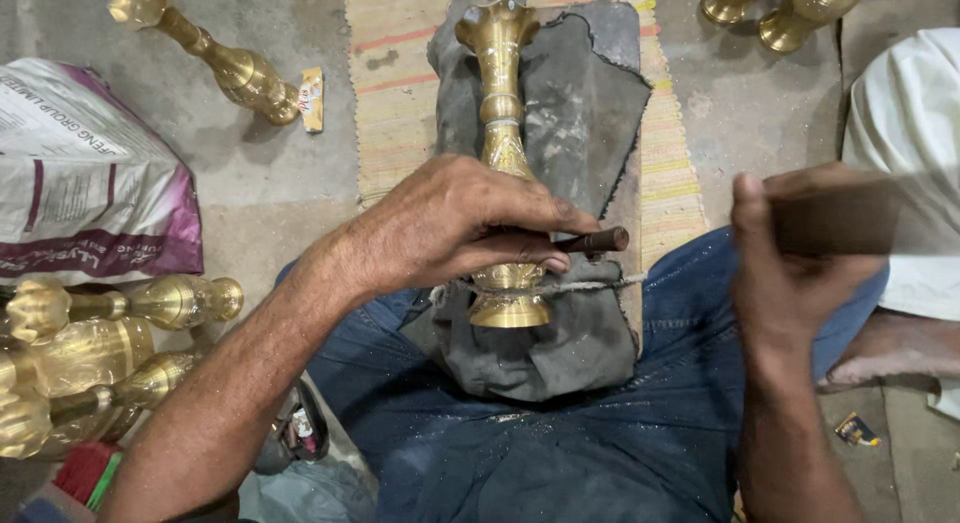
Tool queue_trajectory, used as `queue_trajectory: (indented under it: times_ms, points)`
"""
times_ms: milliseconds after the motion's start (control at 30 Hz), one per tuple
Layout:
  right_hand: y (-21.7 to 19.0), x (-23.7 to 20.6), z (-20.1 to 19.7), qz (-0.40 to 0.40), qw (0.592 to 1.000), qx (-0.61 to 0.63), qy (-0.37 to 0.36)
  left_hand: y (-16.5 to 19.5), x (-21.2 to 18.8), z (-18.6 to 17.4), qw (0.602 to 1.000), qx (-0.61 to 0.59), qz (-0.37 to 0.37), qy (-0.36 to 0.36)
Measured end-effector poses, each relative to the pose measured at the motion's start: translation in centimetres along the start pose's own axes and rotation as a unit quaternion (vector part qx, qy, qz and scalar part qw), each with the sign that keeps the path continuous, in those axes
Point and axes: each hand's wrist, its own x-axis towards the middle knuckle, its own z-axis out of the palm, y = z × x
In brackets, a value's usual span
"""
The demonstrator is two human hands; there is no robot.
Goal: The person sits cross-legged on the floor with a brass vase lashed to a board on their lap. They hold a chisel against the vase's engraved surface and strike it with a wooden mallet, repositioning the chisel repeatedly to carve decorative patterns into the brass.
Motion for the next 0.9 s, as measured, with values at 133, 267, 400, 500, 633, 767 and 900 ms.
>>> queue_trajectory:
  times_ms: [133, 267, 400, 500, 633, 767, 900]
  points:
    - [0.8, -0.4, -0.6, -0.145, 0.974, -0.159, -0.066, 0.0, -0.3, -0.1, 1.0, -0.012, 0.02, 0.008]
    - [0.4, -0.7, -0.3, 0.038, 0.994, 0.103, 0.0, 0.2, -0.6, -0.2, 0.999, -0.042, 0.0, 0.005]
    - [-0.1, 0.0, -0.3, -0.129, 0.981, -0.137, -0.048, 0.3, -0.3, -0.3, 1.0, -0.026, 0.002, 0.004]
    - [-0.4, 0.3, -0.3, -0.015, 1.0, -0.012, -0.023, 0.3, -0.3, 0.0, 1.0, -0.025, -0.003, 0.007]
    - [-1.1, 0.1, -0.4, -0.13, 0.965, -0.211, -0.084, 0.1, -0.6, 0.0, 0.999, -0.032, -0.004, 0.01]
    - [-1.6, -1.0, -0.8, 0.075, 0.994, -0.054, -0.051, -0.3, -1.0, 0.1, 0.997, -0.075, 0.003, 0.027]
    - [-1.3, -1.2, -1.4, -0.041, 0.986, -0.145, -0.069, -1.0, -1.1, 0.7, 0.998, -0.044, 0.018, 0.03]
